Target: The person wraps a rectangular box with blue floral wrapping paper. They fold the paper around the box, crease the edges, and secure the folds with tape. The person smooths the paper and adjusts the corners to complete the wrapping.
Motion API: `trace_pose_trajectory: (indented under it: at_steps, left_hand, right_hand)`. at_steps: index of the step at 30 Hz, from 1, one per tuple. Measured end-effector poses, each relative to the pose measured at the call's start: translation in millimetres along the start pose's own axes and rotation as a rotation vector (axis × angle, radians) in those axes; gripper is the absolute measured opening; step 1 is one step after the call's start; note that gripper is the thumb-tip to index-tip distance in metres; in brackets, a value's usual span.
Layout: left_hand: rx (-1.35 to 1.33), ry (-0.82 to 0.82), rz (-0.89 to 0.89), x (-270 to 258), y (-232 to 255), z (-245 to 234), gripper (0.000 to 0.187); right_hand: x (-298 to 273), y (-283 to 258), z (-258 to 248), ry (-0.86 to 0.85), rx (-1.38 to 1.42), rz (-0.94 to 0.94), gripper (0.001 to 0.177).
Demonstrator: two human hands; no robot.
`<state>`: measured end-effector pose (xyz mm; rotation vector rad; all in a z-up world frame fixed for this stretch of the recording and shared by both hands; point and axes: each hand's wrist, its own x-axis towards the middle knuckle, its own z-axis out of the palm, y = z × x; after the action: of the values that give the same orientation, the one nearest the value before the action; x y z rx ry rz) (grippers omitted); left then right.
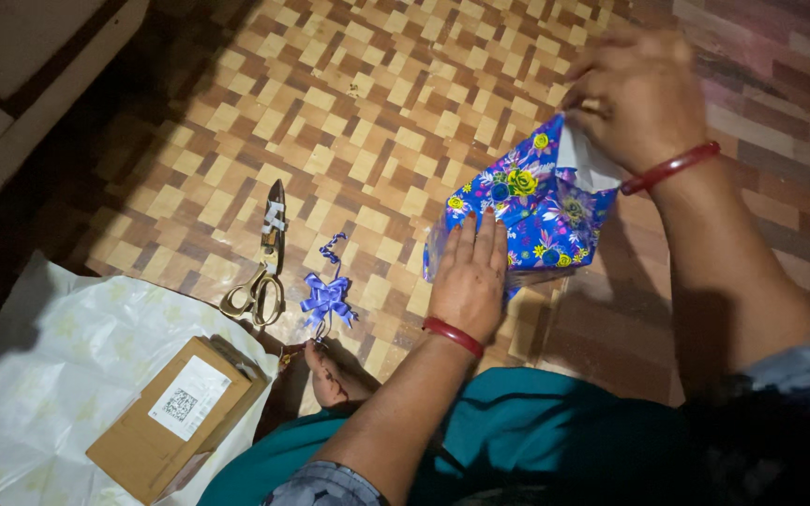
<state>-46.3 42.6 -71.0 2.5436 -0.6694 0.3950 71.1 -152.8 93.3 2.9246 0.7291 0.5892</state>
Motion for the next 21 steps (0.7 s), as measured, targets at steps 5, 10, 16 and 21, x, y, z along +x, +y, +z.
trace_pose_trajectory:
  at_steps: [5,10,16,21]
  left_hand:
    - [0.035,0.029,0.004,-1.7,-1.0,8.8,0.056]
    - [-0.107,-0.085,0.016,-2.7,-5.2,18.2,0.053]
    - [-0.272,0.076,-0.019,-6.8,-6.4,22.5,0.055]
    - [-0.146,0.083,-0.004,-6.6,-6.2,27.2,0.057]
  right_hand:
    - [-26.8,-57.2,7.9,0.282,0.442,0.212,0.021]
    - [-60.6,-124.3,54.9,-0.173,0.851,-0.2,0.067]
    - [-77.3,-117.8,74.9,-0.245,0.747,-0.175,0.07]
    - [-76.5,-107.5,86.2,-0.235,0.685,-0.157,0.068]
